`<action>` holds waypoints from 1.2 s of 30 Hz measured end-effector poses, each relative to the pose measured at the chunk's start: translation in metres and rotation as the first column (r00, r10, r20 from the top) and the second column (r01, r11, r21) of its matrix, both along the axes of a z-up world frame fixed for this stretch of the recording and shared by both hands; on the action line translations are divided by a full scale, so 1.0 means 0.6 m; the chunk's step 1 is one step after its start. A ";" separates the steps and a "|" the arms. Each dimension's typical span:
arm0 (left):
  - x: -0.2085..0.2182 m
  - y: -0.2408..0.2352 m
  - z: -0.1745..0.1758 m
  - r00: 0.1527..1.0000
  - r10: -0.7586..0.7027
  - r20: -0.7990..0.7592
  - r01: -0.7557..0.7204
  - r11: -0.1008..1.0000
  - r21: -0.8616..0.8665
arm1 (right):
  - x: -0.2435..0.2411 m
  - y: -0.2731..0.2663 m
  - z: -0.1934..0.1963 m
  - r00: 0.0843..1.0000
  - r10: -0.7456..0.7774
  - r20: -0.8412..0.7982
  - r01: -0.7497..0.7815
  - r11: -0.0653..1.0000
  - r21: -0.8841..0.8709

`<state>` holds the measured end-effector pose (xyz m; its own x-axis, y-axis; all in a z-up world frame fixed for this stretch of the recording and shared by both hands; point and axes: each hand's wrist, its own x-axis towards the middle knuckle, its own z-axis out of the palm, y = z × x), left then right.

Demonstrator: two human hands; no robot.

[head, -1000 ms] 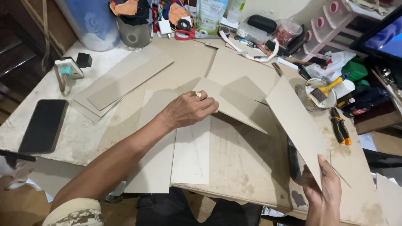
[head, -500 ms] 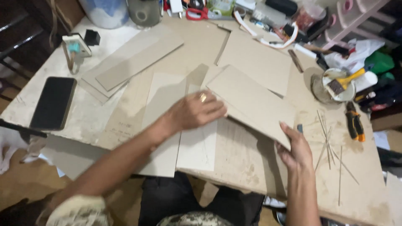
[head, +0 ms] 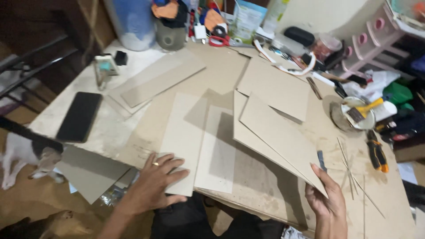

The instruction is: Cutting and scoring cardboard sheets using a utility knife on a workbench.

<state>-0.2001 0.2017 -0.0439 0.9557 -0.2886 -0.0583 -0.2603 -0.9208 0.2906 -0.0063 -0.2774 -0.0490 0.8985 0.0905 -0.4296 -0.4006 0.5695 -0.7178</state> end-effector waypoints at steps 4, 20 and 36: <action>0.001 -0.007 -0.039 0.909 0.057 0.413 0.010 0.987 -0.159 | 0.008 -0.010 -0.026 0.996 -0.049 -0.071 0.054 0.997 0.063; 0.471 -0.175 0.025 0.725 -0.162 0.669 0.363 0.916 -0.172 | -0.141 -0.106 0.154 0.919 -0.346 0.187 0.329 0.937 0.118; 0.697 -0.241 0.016 0.840 -0.362 0.405 0.259 0.923 0.286 | -0.213 -0.191 0.074 0.844 -0.527 0.104 0.462 0.811 0.360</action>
